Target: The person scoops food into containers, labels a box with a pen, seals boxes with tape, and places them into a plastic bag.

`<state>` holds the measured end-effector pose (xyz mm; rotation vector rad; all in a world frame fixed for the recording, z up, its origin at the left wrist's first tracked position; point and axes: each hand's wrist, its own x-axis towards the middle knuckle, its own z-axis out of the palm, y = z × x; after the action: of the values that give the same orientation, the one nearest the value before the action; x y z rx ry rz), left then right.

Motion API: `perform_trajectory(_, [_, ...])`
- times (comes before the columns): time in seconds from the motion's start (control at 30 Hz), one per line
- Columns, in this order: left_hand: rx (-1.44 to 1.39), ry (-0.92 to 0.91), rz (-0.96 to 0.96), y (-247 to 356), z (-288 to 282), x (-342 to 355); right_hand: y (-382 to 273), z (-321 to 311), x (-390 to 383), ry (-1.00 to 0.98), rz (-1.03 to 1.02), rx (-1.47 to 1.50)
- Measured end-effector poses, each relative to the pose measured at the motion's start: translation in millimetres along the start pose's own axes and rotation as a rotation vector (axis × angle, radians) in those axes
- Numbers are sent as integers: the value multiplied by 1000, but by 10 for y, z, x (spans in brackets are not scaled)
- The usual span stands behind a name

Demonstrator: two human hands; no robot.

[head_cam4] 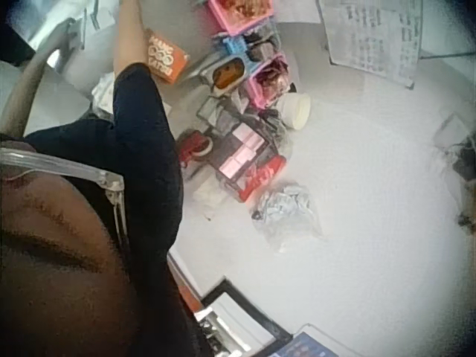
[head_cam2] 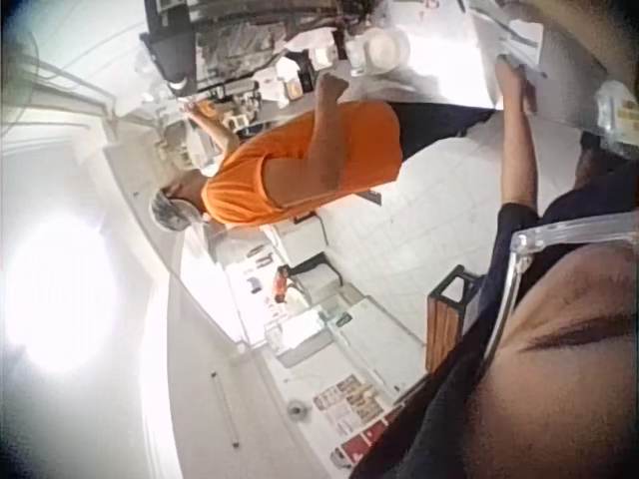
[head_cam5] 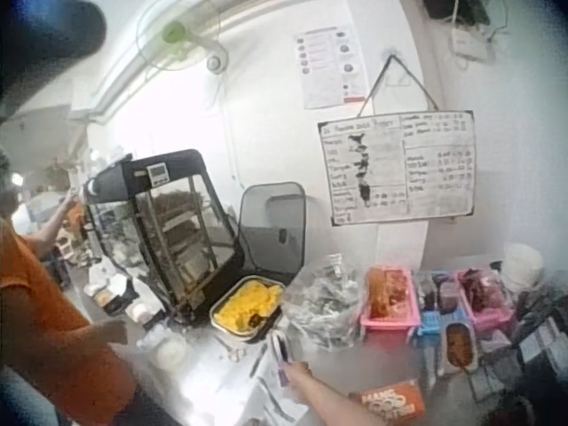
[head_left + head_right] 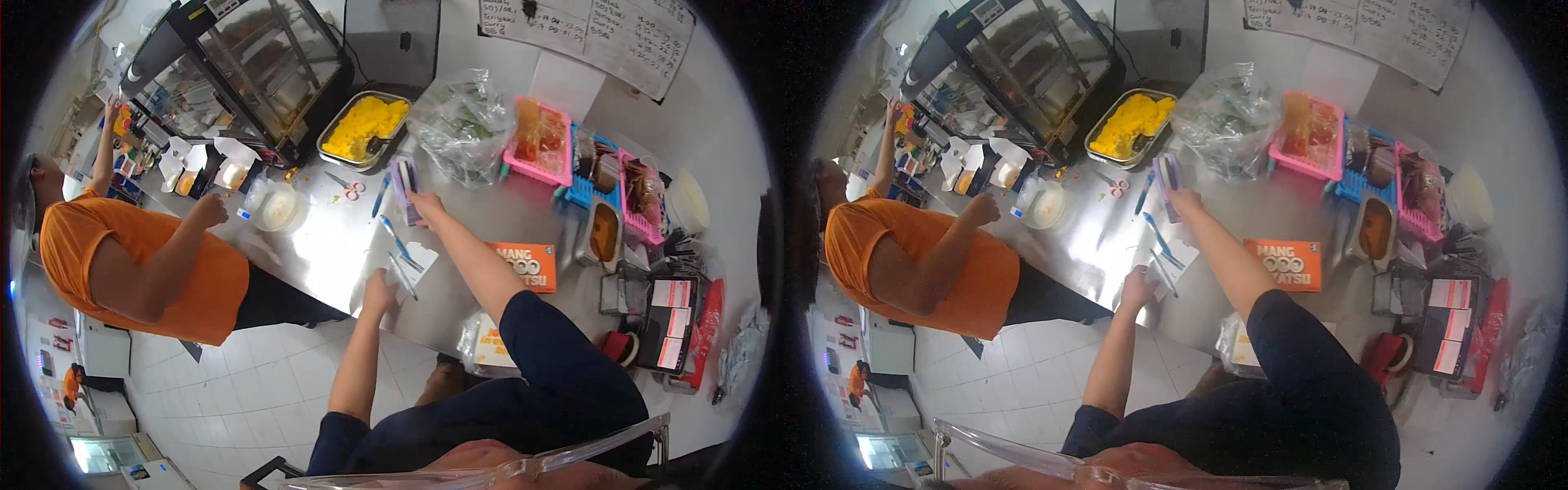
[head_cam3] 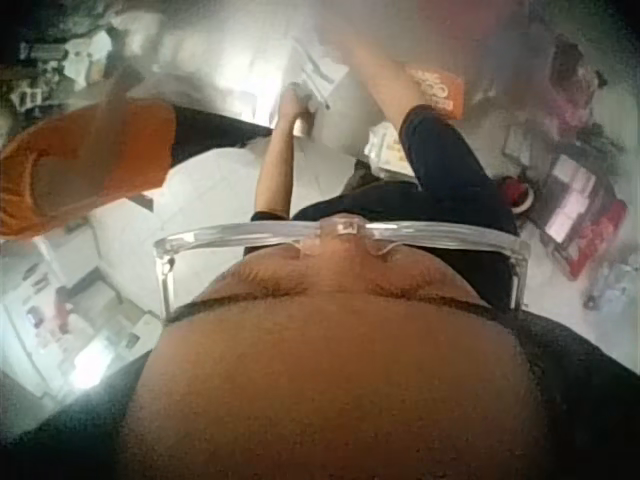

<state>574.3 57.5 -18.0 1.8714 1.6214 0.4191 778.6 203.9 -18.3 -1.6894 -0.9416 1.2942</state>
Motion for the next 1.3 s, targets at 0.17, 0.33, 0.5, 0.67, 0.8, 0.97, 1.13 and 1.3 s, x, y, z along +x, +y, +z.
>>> perform_trajectory(0.17, [-282,117,-114,179,-630,-146,58,190,-388,15,30,506])
perform_trajectory(0.33, [-187,471,115,621,-1188,-351,456,166,-463,527,-475,-171])
perform_trajectory(0.5, [-617,347,115,1085,-1096,-437,201,-663,-681,204,-91,-194])
perform_trajectory(0.67, [-776,-2,148,1205,-150,-185,15,-1862,-1799,145,-115,-196])
perform_trajectory(0.8, [-677,-252,188,1426,646,-33,233,-2499,-2360,69,-135,-429])
perform_trajectory(0.97, [-453,-192,333,1636,940,-5,582,-2534,-2297,123,-289,-666])
perform_trajectory(1.13, [-363,-167,273,1740,858,-73,662,-2557,-2232,145,47,-824])
perform_trajectory(1.3, [-303,118,298,1471,1143,-88,1507,-2779,-2093,410,-41,-432])
